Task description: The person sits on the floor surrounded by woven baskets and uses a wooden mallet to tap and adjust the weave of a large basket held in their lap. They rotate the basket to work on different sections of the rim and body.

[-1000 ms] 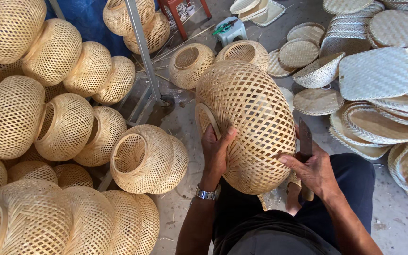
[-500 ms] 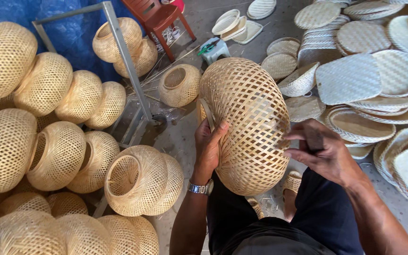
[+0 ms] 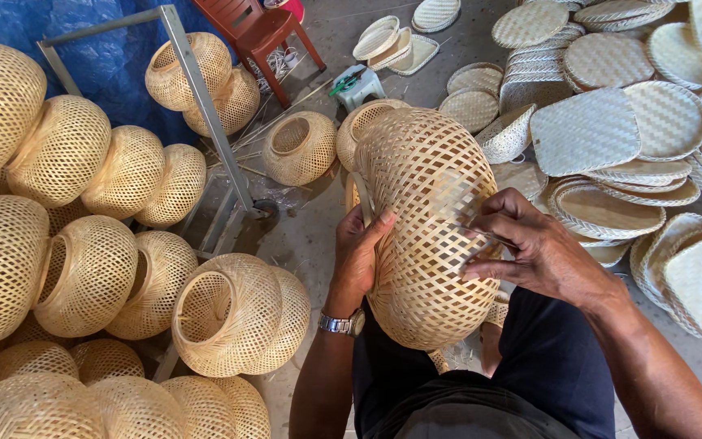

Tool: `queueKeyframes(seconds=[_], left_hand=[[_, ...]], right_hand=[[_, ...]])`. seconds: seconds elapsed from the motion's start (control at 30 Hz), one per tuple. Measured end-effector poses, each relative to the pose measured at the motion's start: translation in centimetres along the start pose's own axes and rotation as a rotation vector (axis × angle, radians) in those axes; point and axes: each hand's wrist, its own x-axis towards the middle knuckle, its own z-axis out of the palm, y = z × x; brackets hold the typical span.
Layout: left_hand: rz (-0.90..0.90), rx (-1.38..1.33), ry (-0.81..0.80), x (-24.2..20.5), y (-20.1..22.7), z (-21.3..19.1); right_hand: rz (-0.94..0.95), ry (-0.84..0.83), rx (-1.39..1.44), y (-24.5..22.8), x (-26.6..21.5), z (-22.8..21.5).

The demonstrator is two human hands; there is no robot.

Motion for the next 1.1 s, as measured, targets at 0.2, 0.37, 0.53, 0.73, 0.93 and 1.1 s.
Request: queueKeyframes(seconds=[0.2, 0.37, 0.53, 0.73, 0.93, 1.1], left_hand=[[-0.023, 0.003, 0.025, 0.0, -0.4, -0.4], [0.091, 0.068, 0.004, -0.2, -0.3, 0.0], [0.242, 0.171, 0.001, -1.1, -0.5, 0.6], [0.256, 0.268, 0.123, -1.5, -0.8, 0.2], [0.333, 0.334, 0.184, -2.7, -1.4, 0.2], [0.353, 0.44, 0.25, -3.7, -1.5, -0.3]], right_hand=[[0.0, 0.01, 0.024, 0.8, -0.4, 0.7], [-0.002, 0.188, 0.21, 3.2, -2.0, 2.7], [0.603, 0.41, 0.592, 6.3, -4.8, 4.5], [0.572, 0.314, 0.535, 6.4, -5.6, 6.5], [0.577, 0.279, 0.53, 4.5, -4.3, 7.2], [0.579, 0.272, 0.49, 3.5, -3.0, 8.2]])
